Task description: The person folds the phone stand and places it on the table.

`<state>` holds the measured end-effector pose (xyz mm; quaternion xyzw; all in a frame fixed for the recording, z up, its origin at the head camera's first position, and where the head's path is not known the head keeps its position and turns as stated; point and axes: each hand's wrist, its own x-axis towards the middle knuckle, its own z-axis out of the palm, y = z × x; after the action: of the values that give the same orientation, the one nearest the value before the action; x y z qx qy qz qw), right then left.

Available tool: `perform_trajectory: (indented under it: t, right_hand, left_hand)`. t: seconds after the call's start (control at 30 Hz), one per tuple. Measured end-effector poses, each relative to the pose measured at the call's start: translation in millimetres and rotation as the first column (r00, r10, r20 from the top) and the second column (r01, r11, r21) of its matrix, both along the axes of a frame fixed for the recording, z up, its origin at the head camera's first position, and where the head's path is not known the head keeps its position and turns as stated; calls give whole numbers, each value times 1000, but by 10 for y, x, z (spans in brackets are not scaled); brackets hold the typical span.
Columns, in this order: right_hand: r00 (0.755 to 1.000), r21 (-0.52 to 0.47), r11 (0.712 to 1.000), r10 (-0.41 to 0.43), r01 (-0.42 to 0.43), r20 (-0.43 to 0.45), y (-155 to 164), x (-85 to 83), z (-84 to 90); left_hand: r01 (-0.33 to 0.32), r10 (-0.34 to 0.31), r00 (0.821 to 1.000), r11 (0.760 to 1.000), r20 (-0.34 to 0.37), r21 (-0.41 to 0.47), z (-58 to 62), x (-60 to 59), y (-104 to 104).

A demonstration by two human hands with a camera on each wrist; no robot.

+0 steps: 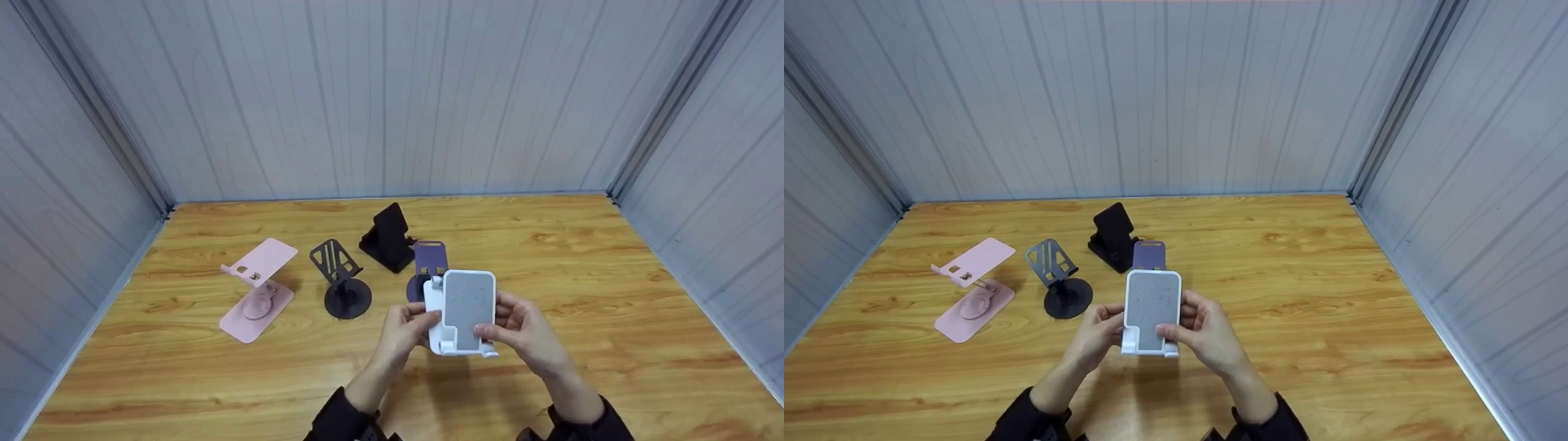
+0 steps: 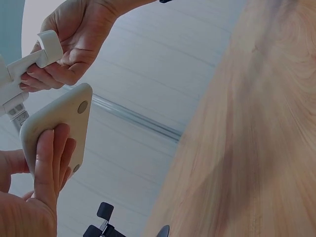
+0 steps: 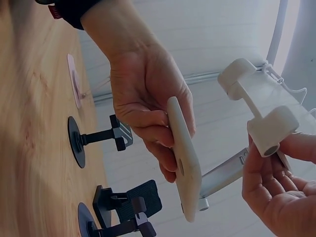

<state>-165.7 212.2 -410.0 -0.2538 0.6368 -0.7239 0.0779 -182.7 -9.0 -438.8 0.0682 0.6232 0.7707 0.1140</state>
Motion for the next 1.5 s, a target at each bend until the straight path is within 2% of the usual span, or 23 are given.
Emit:
perform_trajectory:
  t: [0.13,0.3,0.43,0.6,0.93,1.17,1.5]
  right_hand:
    - [998,-14,999,-35,34,-43,-36,19,-10]
    - [990,49,991,-118,122,-75,-78,51,-4]
    - [973,98,973,-200,211,-116,-114,69,12]
    - [947,96,955,-259,280,-190,-163,73,7]
    - [911,70,939,-306,337,-275,-209,47,-56]
    - [866,-22,942,-317,335,-387,-250,3,-104]
    - [818,-19,919,-359,393,-450,-289,-3,-140]
  left_hand:
    - [4,-4,1000,1000,-7,18,11,0,-11]
    - [-5,5,1000,1000,-10,10,14,2,-11]
    - [-12,12,1000,1000,5,16,30,8,-3]
    - [-15,14,1000,999,28,42,40,19,19]
    - [-11,7,998,998,64,60,27,19,32]
    - [-1,-5,996,998,87,63,28,9,51]
    - [-13,8,993,999,121,42,52,9,47]
